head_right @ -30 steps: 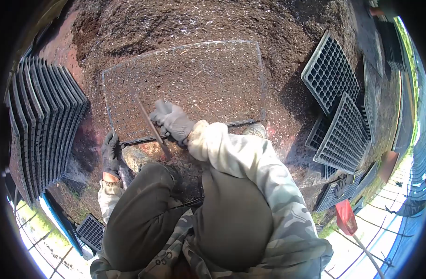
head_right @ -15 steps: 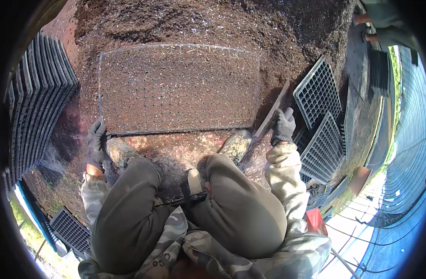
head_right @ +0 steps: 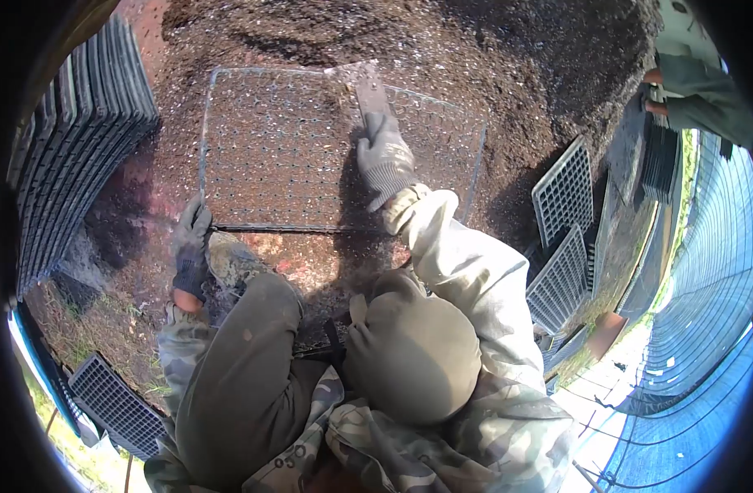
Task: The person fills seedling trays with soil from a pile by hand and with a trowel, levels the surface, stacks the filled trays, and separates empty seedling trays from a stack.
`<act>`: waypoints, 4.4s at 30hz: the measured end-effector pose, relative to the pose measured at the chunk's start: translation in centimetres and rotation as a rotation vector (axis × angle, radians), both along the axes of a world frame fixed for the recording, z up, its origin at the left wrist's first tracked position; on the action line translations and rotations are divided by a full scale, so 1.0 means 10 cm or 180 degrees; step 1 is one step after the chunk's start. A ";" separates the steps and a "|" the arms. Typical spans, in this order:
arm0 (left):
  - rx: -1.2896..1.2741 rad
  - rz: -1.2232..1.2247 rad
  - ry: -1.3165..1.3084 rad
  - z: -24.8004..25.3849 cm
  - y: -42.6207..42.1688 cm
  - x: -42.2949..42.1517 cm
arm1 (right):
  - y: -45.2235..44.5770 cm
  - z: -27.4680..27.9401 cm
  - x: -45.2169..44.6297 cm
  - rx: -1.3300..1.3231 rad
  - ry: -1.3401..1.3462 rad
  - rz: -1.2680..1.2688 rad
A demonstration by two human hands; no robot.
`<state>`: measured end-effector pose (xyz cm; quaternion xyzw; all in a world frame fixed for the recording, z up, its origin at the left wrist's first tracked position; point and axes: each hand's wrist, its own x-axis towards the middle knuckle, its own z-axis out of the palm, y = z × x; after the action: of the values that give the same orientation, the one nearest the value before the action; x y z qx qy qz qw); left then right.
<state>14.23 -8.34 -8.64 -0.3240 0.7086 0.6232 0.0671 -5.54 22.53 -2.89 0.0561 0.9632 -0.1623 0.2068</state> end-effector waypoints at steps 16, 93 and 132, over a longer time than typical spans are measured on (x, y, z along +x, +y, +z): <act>0.0858 0.1347 0.0748 -0.09 -0.23 0.23 | -1.09 0.24 0.26 0.0234 -0.0907 0.3749; -0.1768 -0.0485 -0.0524 0.16 0.05 0.16 | 1.31 0.01 -0.50 0.0630 0.0700 0.1338; 0.0515 0.0945 0.1929 3.21 -0.35 -0.22 | 2.37 1.94 0.18 -0.3983 0.0783 -0.0597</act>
<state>12.00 -11.80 23.45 -0.2174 0.5898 0.7482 -0.2123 -3.72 46.25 16.51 -0.0101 0.6941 -0.7160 0.0734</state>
